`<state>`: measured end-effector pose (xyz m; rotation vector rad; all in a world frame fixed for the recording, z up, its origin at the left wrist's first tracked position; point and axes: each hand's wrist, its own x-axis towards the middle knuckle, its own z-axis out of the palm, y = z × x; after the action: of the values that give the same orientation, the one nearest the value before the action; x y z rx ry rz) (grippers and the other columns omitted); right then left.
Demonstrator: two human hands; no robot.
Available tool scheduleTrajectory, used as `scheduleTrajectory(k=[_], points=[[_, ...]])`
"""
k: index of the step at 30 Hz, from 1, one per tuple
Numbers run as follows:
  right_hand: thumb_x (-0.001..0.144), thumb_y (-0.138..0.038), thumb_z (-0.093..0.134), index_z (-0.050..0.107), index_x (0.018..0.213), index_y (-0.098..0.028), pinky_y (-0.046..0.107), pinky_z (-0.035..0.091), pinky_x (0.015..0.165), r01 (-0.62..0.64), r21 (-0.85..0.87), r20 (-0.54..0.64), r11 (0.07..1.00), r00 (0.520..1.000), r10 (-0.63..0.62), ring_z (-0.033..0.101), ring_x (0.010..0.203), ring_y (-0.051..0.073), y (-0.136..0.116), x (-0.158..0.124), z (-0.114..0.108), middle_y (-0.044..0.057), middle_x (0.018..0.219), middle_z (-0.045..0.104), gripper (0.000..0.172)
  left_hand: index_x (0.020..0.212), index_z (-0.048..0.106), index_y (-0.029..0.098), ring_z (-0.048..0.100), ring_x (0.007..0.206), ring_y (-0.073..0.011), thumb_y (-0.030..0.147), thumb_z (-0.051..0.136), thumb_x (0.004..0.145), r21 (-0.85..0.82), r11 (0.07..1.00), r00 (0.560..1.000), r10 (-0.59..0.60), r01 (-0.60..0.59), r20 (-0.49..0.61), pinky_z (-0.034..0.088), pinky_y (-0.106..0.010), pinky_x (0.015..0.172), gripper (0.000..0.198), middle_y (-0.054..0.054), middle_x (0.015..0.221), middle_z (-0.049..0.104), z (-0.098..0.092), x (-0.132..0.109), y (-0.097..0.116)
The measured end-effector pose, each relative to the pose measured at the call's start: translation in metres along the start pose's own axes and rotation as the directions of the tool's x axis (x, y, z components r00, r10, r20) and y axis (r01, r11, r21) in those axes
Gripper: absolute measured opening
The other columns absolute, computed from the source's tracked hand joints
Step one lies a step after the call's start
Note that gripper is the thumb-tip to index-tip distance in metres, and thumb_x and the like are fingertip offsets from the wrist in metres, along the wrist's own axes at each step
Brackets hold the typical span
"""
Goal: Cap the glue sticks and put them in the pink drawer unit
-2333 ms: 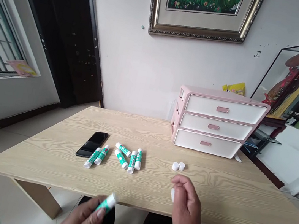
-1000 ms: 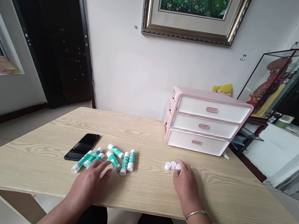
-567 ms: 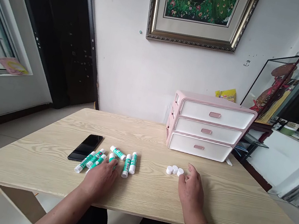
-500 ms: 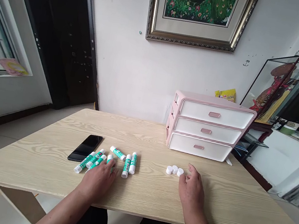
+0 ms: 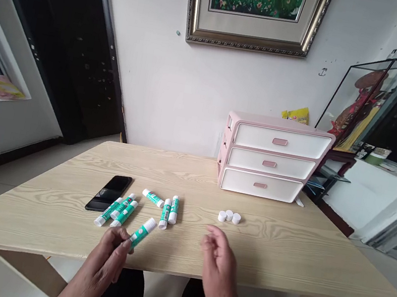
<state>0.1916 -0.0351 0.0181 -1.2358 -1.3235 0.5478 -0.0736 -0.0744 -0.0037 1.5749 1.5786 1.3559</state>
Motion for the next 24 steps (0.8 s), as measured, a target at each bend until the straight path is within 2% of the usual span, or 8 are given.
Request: scheduleTrajectory(k=[2,4,7,10,14,17,20,24], points=[[0.098,-0.056,0.049,0.068,0.108,-0.021,0.028,0.051,0.066,-0.081,0.045,0.241,0.996,0.968,0.068,0.062,0.071,0.020,-0.014,-0.013,0.009,0.005,0.080,0.069,0.041,0.102,0.050,0.024,0.045,0.052,-0.0111,0.060,0.049,0.098,-0.164,0.984,0.980,-0.037,0.069,0.194,0.039,-0.025,0.054,0.036,0.002,0.076,0.058,0.004,-0.014,0.003],[0.102,-0.057,0.041,0.066,0.104,-0.022,0.027,0.047,0.063,-0.119,0.026,0.452,0.993,0.887,0.094,0.056,0.067,0.017,-0.024,-0.024,0.014,0.001,0.074,0.062,0.043,0.107,0.049,0.024,0.043,0.054,-0.0098,0.058,0.047,0.100,-0.244,0.960,0.933,-0.044,0.139,0.357,0.037,-0.023,0.054,0.035,0.003,0.078,0.056,0.008,-0.025,0.008],[0.105,-0.055,0.037,0.059,0.089,-0.023,0.026,0.040,0.062,-0.082,-0.039,0.594,0.996,0.800,0.089,0.047,0.065,0.014,-0.031,-0.034,0.017,-0.003,0.069,0.052,0.042,0.109,0.049,0.024,0.044,0.061,-0.0104,0.057,0.045,0.102,-0.261,0.959,0.878,0.026,0.114,0.479,0.038,-0.022,0.058,0.034,0.003,0.079,0.055,0.011,-0.034,0.016],[0.105,-0.053,0.039,0.049,0.081,-0.023,0.026,0.036,0.061,-0.044,-0.093,0.597,0.995,0.797,0.091,0.043,0.065,0.014,-0.026,-0.040,0.022,-0.004,0.070,0.049,0.039,0.107,0.050,0.024,0.047,0.068,-0.0115,0.056,0.043,0.103,-0.205,0.979,0.854,0.108,-0.001,0.509,0.042,-0.022,0.065,0.033,0.002,0.081,0.056,0.012,-0.035,0.021],[0.104,-0.050,0.039,0.044,0.080,-0.025,0.027,0.038,0.063,-0.070,-0.138,0.531,0.988,0.837,0.134,0.046,0.067,0.016,-0.012,-0.048,0.033,-0.003,0.072,0.053,0.035,0.108,0.053,0.024,0.060,0.076,-0.0130,0.048,0.041,0.105,-0.067,0.981,0.841,0.189,-0.180,0.506,0.048,-0.021,0.072,0.026,-0.002,0.090,0.066,0.021,-0.035,0.018],[0.102,-0.049,0.040,0.050,0.090,-0.025,0.027,0.043,0.066,-0.115,-0.128,0.480,0.985,0.862,0.163,0.054,0.071,0.018,-0.006,-0.053,0.037,-0.001,0.078,0.060,0.028,0.117,0.052,0.025,0.069,0.078,-0.0153,0.040,0.046,0.103,0.060,0.946,0.824,0.245,-0.318,0.511,0.051,-0.021,0.071,0.022,-0.003,0.093,0.072,0.033,-0.036,0.010],[0.101,-0.043,0.041,0.056,0.109,-0.025,0.027,0.046,0.069,-0.148,-0.116,0.460,0.982,0.869,0.185,0.058,0.073,0.018,-0.006,-0.056,0.037,0.000,0.082,0.064,0.025,0.123,0.053,0.026,0.074,0.087,-0.0200,0.038,0.055,0.098,0.214,0.884,0.830,0.272,-0.416,0.487,0.054,-0.024,0.074,0.028,-0.006,0.098,0.076,0.041,-0.038,0.004],[0.098,-0.032,0.041,0.061,0.108,-0.025,0.025,0.042,0.061,-0.124,-0.079,0.486,0.989,0.862,0.147,0.050,0.063,0.016,-0.006,-0.057,0.034,-0.003,0.072,0.056,0.024,0.119,0.059,0.025,0.074,0.080,-0.0202,0.040,0.052,0.099,0.204,0.879,0.799,0.267,-0.431,0.539,0.053,-0.024,0.070,0.026,-0.007,0.095,0.076,0.037,-0.039,0.013]])
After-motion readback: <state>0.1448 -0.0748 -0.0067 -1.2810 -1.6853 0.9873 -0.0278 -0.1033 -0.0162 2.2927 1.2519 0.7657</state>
